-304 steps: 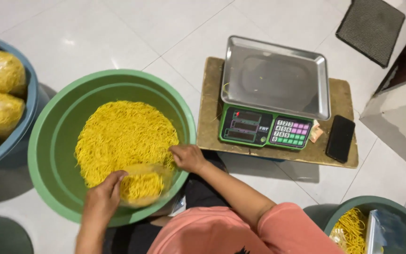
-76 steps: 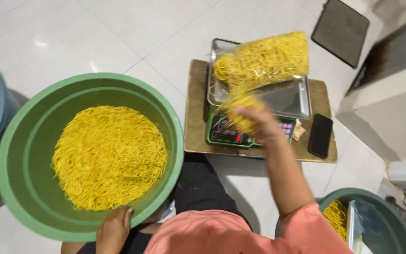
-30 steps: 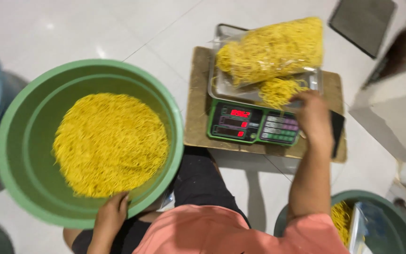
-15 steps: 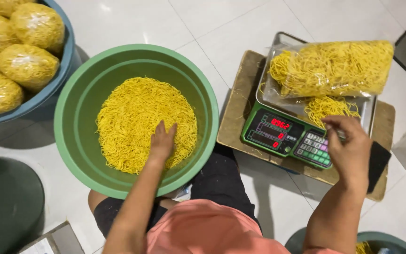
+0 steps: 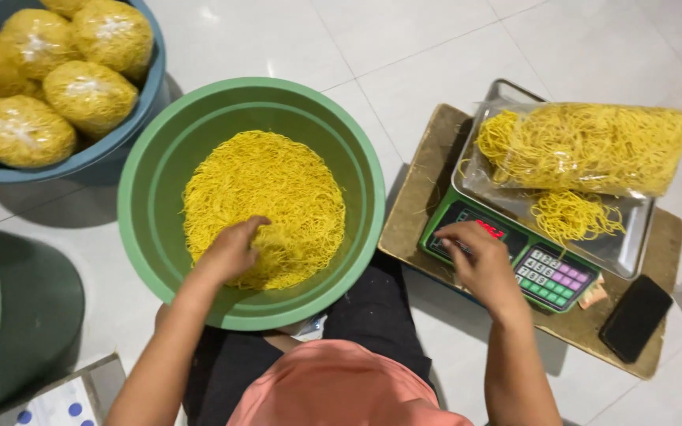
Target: The person is taking handfuls of yellow noodles from a large basin, filling plastic bags, and weighing them on a digital scale.
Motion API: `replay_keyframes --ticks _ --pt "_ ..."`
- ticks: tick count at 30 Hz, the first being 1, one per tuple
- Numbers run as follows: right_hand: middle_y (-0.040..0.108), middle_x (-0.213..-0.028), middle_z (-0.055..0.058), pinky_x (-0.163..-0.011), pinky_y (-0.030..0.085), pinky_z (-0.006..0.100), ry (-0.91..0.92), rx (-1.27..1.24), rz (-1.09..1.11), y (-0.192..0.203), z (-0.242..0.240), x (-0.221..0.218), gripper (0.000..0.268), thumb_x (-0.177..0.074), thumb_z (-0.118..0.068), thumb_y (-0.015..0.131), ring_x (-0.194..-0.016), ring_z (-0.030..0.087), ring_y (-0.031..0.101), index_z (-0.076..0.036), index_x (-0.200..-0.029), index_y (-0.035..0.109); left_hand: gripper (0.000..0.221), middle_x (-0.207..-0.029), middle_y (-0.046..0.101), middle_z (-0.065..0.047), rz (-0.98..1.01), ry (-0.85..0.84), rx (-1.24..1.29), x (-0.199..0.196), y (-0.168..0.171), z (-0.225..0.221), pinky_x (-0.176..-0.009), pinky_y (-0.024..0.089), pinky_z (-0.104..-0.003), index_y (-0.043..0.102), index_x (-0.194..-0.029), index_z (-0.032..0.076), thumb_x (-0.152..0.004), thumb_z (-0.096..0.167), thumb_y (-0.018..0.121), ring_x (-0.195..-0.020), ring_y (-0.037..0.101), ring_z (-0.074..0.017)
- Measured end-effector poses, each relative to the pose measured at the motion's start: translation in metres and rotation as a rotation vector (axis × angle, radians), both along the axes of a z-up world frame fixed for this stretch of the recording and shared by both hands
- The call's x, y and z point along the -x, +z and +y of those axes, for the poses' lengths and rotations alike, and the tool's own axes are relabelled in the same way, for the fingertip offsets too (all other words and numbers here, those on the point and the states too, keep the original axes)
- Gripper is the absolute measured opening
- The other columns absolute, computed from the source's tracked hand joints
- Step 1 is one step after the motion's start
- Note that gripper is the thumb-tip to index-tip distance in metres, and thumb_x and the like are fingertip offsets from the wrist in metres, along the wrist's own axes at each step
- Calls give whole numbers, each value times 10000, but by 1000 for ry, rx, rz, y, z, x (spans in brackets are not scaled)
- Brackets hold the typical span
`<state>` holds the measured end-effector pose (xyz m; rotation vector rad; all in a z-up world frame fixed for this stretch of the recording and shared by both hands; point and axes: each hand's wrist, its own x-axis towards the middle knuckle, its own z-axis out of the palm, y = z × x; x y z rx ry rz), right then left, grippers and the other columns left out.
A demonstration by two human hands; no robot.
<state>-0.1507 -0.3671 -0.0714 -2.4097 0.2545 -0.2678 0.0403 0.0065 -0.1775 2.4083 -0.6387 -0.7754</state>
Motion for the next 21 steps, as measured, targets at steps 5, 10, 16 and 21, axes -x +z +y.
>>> replay_keyframes --ticks 5,10,16,21 --pt "759 -987 138 -860 570 491 221 -45 -47 2 45 -28 165 -897 -34 700 -970 384 734 -118 -1019 772 544 -1094 749 -153 -419 86 478 15 130 5 -928 551 -440 711 -1268 92 -772 -128 666 -1049 704 -368" --pt "761 -990 145 -838 581 504 354 -92 -64 21 84 -43 161 -915 -26 670 -966 399 736 -98 -1032 753 422 -978 751 -183 -711 167 932 23 202 3 -900 580 -439 763 -1102 1 -779 -257 679 -904 722 -360" --pt "747 -971 149 -810 587 500 440 -134 -94 31 100 -52 137 -926 -68 675 -904 391 743 -98 -1047 732 361 -1051 755 -225 -653 -16 662 10 191 -10 -860 562 -529 745 -1107 -19 -776 -159 711 -1011 707 -453" --pt "714 -1139 214 -888 572 558 485 -287 -165 26 124 -75 432 -928 -60 685 -1011 402 726 -55 -1352 606 381 -1036 774 -132 -528 176 836 20 201 -20 -899 573 -422 766 -1144 68 -823 -130 712 -1019 744 -325"
